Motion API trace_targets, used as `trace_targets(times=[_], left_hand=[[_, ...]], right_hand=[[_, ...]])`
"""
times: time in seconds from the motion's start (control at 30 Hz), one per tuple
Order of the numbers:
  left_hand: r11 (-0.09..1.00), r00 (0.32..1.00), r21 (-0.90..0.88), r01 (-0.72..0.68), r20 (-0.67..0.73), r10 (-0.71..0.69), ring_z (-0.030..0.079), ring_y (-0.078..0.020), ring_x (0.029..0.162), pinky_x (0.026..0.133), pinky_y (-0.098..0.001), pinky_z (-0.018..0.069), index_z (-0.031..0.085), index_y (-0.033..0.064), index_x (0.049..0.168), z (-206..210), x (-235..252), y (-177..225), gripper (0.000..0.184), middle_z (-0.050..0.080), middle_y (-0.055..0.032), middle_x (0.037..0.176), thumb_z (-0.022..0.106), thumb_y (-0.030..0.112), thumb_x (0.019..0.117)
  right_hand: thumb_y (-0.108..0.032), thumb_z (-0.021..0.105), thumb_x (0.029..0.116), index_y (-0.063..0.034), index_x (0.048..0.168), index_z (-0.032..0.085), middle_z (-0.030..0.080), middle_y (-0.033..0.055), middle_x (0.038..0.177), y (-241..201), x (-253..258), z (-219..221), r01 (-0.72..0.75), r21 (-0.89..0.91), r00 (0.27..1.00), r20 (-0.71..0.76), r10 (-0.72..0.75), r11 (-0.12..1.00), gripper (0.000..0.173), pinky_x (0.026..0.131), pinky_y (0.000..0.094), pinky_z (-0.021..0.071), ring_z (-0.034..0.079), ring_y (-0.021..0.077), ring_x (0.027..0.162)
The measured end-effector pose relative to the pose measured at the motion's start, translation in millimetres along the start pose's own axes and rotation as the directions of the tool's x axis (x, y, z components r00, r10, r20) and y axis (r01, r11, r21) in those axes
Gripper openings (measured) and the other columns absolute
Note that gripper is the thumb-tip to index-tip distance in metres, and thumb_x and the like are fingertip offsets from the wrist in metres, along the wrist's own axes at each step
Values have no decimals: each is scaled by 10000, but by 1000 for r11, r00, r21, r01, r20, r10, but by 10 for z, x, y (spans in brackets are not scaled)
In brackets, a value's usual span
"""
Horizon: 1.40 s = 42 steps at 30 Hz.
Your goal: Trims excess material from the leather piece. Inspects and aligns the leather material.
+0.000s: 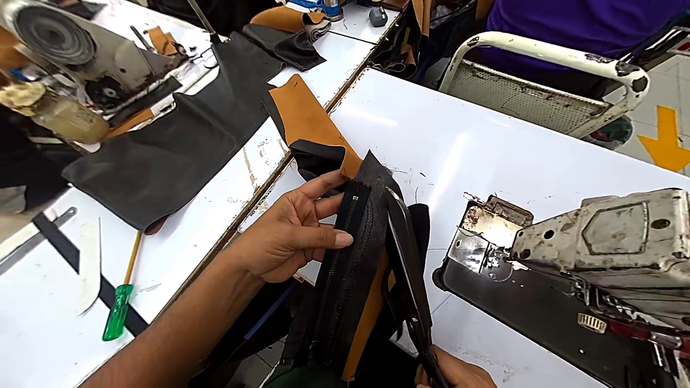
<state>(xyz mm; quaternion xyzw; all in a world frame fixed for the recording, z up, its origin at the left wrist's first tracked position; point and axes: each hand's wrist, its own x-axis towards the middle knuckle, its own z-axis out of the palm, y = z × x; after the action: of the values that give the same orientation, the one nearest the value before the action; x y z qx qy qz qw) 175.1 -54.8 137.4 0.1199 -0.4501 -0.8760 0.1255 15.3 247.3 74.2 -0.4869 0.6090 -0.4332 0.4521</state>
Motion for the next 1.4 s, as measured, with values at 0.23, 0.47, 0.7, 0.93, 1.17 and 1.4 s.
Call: trace_targets(times=[0.23, 0.47, 0.7, 0.93, 1.17, 1.4], left_hand=[[1000, 1000, -3, 4, 14, -4, 732, -299, 1021, 796, -381, 641, 342, 181, 1574, 45, -54, 40, 834, 614, -217, 1366, 581, -221, 883], [1000, 1000, 20, -12, -26, 12, 743, -274, 975, 753, -354, 647, 292, 210, 1603, 120, -115, 35, 889, 610, -201, 1380, 594, -212, 881], [1000, 1000, 12, -1, 11, 1, 732, -310, 1029, 786, -384, 646, 312, 180, 1584, 59, -126, 59, 841, 595, -215, 1395, 570, -221, 891], [999, 999, 38, -30, 40, 28, 725, -280, 1047, 788, -363, 645, 324, 148, 1585, 6, -135, 90, 863, 548, -196, 1459, 563, -253, 860], [997, 995, 22, -70, 70, 69, 717, -280, 1077, 846, -378, 635, 331, 133, 1575, -104, -168, 89, 852, 557, -193, 1449, 564, -256, 854], [995, 995, 51, -80, 68, 76, 718, -268, 1074, 844, -371, 635, 331, 116, 1577, -155, -187, 106, 873, 581, -184, 1425, 586, -260, 831]], right_hand=[[-460, 527, 1056, -9, 908, 613, 580, 78, 686, -37, 231, 81, 47, -54, 998, -49, -49, 997, 483, 523, 312, 473, 570, 137, 583], [-436, 537, 1051, -13, 919, 622, 585, 67, 704, -52, 340, 122, 92, -105, 990, -99, -102, 990, 452, 532, 293, 492, 582, 121, 597], [-422, 529, 1060, -20, 880, 606, 566, 66, 664, -63, 324, 72, 107, -85, 991, -66, -113, 991, 447, 511, 292, 464, 561, 121, 570], [-431, 527, 1062, -27, 872, 606, 565, 59, 645, -68, 323, -18, 106, -16, 994, 7, -106, 994, 453, 482, 291, 454, 549, 116, 531], [-410, 546, 1060, -24, 864, 606, 574, 70, 650, -82, 354, -141, 116, 39, 989, 93, -119, 992, 437, 485, 302, 459, 558, 125, 535], [-406, 551, 1060, -26, 847, 603, 567, 73, 638, -96, 358, -238, 114, 23, 986, 124, -116, 993, 439, 477, 313, 460, 559, 134, 526]])
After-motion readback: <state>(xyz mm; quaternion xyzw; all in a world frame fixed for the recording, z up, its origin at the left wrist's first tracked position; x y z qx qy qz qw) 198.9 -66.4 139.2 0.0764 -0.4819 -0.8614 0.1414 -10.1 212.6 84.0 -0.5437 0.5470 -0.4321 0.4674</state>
